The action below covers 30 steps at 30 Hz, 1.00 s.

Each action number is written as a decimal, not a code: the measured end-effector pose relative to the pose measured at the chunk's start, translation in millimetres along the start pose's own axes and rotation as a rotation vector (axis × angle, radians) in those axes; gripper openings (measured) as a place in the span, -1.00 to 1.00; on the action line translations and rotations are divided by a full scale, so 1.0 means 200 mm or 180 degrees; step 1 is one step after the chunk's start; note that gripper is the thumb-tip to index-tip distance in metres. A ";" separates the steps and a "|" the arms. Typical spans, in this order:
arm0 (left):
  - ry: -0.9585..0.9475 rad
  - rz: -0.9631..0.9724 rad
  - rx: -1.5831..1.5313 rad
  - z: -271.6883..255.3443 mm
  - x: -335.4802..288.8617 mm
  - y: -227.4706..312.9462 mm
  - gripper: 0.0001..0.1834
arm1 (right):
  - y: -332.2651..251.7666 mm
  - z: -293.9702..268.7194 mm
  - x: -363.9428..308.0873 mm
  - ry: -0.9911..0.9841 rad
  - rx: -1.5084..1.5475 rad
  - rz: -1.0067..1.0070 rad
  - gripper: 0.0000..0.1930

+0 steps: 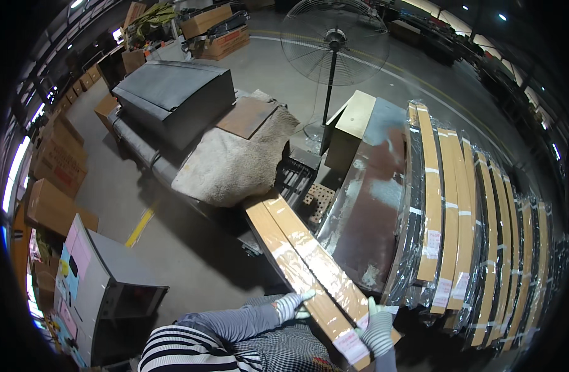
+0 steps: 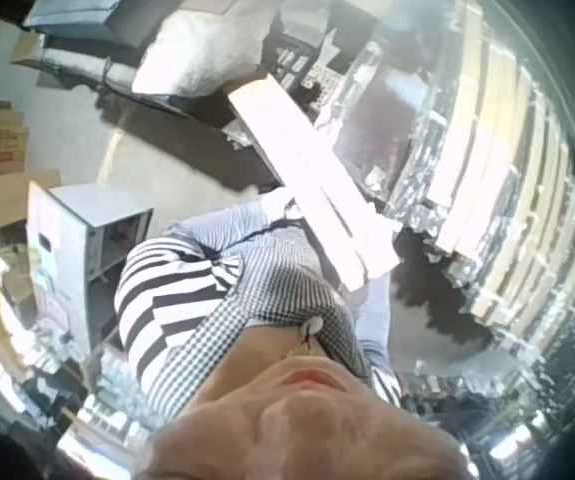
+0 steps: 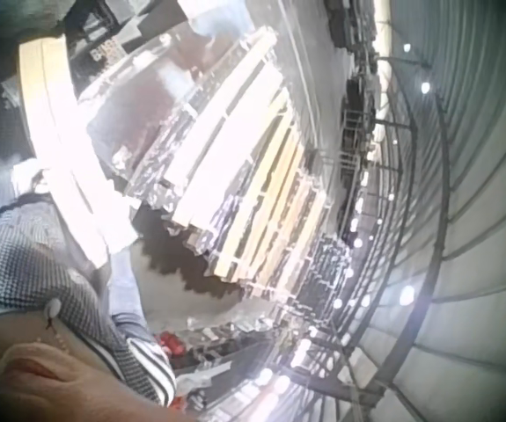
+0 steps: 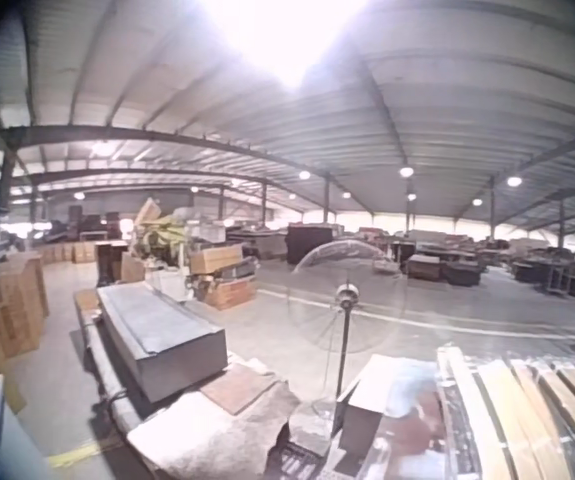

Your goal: The recorder is lifting long, thin, cardboard-wrapped packages from a work table and stacking them onto a larger pile.

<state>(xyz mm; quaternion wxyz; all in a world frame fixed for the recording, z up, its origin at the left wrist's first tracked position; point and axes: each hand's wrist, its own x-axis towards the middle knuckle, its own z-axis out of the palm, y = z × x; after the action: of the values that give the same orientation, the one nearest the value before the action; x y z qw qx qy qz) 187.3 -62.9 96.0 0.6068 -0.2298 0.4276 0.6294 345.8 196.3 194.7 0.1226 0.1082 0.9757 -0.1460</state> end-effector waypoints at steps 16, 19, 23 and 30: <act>0.0858 0.1855 -0.1620 -0.28 0.64 0.84 -0.45 | -0.40 -0.22 0.96 0.2091 0.0385 -0.0495 -0.46; 0.0696 0.1662 -0.1508 -0.36 0.72 0.77 -0.45 | -0.24 -0.04 0.73 0.2472 0.0507 0.0355 -0.36; 0.0085 0.1038 -0.0948 -0.19 0.65 0.54 -0.56 | 0.10 0.21 0.20 0.2794 0.0796 0.2778 -0.19; -0.1287 -0.0261 0.0764 0.15 0.59 0.13 -0.40 | -0.06 0.36 0.19 0.1526 0.0500 0.3058 -0.44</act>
<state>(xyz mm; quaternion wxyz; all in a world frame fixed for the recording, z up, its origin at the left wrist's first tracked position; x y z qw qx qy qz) 150.2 30.7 23.0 0.7281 -0.0424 0.3595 0.5821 322.4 169.3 120.8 -0.0589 0.5812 0.8031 -0.1172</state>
